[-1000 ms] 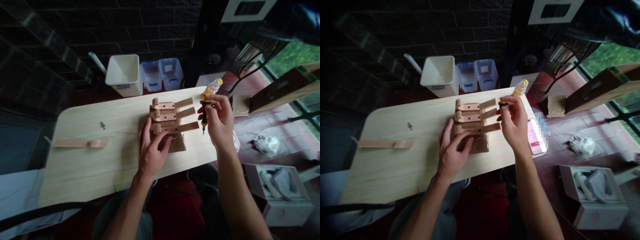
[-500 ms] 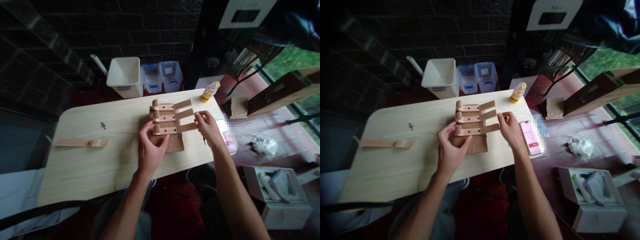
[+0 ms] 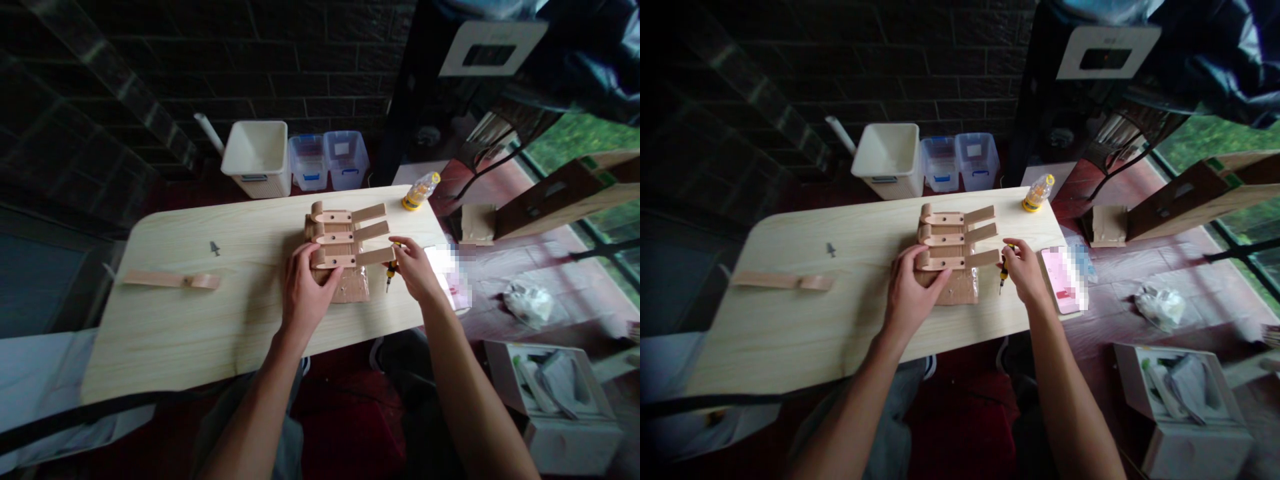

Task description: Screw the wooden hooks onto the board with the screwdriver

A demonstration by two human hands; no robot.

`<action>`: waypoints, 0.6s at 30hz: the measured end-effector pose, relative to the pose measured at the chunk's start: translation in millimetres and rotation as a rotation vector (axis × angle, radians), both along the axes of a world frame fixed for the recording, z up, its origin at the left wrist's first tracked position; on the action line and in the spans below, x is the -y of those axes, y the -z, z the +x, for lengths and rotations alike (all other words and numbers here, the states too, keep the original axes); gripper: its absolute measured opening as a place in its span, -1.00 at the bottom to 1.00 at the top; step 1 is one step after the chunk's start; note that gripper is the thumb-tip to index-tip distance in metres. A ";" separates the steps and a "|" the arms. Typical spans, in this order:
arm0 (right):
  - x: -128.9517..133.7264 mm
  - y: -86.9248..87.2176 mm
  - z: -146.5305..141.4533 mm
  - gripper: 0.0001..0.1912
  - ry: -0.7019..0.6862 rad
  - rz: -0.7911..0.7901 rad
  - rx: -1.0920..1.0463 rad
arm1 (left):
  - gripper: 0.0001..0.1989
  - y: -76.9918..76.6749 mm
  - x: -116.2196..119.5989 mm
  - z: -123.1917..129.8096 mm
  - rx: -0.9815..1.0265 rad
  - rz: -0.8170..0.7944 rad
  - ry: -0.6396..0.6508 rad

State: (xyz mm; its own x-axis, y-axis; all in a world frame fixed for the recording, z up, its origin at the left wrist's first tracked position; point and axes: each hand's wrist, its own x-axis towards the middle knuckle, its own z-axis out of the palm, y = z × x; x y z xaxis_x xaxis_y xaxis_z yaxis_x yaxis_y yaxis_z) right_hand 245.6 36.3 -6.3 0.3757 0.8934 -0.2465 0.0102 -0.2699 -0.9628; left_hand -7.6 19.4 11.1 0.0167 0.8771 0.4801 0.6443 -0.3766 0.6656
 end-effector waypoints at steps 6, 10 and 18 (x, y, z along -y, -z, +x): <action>3.3 18.5 10.1 -0.64 -0.109 -0.100 0.159 | -0.36 5.1 -4.5 -12.4 0.132 -0.086 0.072; 8.4 26.6 15.3 -0.63 -0.161 -0.151 0.288 | -0.34 10.1 -10.2 -17.7 0.282 -0.098 0.130; 30.4 38.9 12.5 -0.58 -0.197 -0.050 0.359 | -0.40 18.8 -11.6 2.9 0.678 -0.104 -0.028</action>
State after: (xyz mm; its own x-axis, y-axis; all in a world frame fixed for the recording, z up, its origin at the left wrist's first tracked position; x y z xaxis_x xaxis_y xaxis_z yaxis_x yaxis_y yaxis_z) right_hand 258.1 5.9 -45.1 0.2689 0.9471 -0.1752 0.3995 -0.2752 -0.8744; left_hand -4.7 31.1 -7.7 -0.2812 0.9149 0.2895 0.0812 -0.2779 0.9572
